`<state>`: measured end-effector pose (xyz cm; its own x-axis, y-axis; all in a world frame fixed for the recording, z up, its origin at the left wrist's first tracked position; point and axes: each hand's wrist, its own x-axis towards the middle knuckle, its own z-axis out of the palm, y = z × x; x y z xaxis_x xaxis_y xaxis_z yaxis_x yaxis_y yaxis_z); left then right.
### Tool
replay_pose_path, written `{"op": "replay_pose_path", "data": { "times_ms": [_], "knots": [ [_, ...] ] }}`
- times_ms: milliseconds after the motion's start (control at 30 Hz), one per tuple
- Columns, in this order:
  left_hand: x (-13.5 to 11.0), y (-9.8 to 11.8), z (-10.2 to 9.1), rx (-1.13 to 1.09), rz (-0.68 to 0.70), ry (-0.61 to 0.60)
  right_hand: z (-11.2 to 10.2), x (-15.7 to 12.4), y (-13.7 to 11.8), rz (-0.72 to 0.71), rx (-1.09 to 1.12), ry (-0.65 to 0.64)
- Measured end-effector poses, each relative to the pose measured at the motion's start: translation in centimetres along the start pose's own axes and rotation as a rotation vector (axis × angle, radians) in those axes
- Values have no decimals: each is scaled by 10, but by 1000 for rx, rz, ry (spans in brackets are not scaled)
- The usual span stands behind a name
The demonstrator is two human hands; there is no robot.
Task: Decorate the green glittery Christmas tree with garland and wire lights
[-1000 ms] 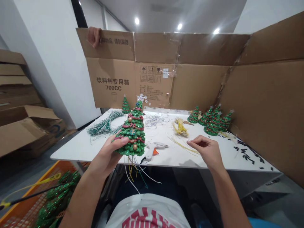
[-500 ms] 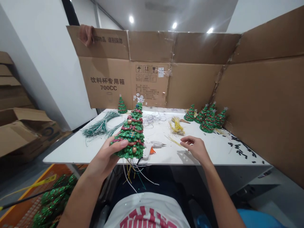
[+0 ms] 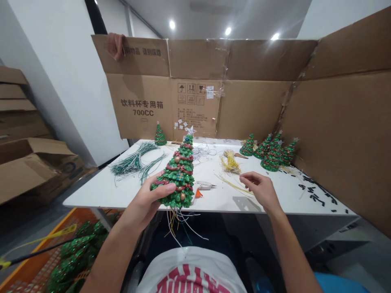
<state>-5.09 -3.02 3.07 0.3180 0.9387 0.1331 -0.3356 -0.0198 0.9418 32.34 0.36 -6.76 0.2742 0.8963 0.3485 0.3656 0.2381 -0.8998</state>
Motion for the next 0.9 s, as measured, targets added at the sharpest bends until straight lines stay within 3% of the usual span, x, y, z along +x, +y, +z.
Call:
{"op": "replay_pose_path", "data": {
  "times_ms": [133,333,667,900],
  "knots": [
    [0,-4,2,-3,-18,-30,9,-14,-35,-19,113,-68],
    [0,-13,21,-32,-75,-114,26,-41,-80,-68,253,-363],
    [-6,-33,44,-106,-85,-207,38,-49,-79,-21,390,-653],
    [-7,-35,44,-146,-82,-239,47,-59,-83,-18,580,-601]
  ]
}}
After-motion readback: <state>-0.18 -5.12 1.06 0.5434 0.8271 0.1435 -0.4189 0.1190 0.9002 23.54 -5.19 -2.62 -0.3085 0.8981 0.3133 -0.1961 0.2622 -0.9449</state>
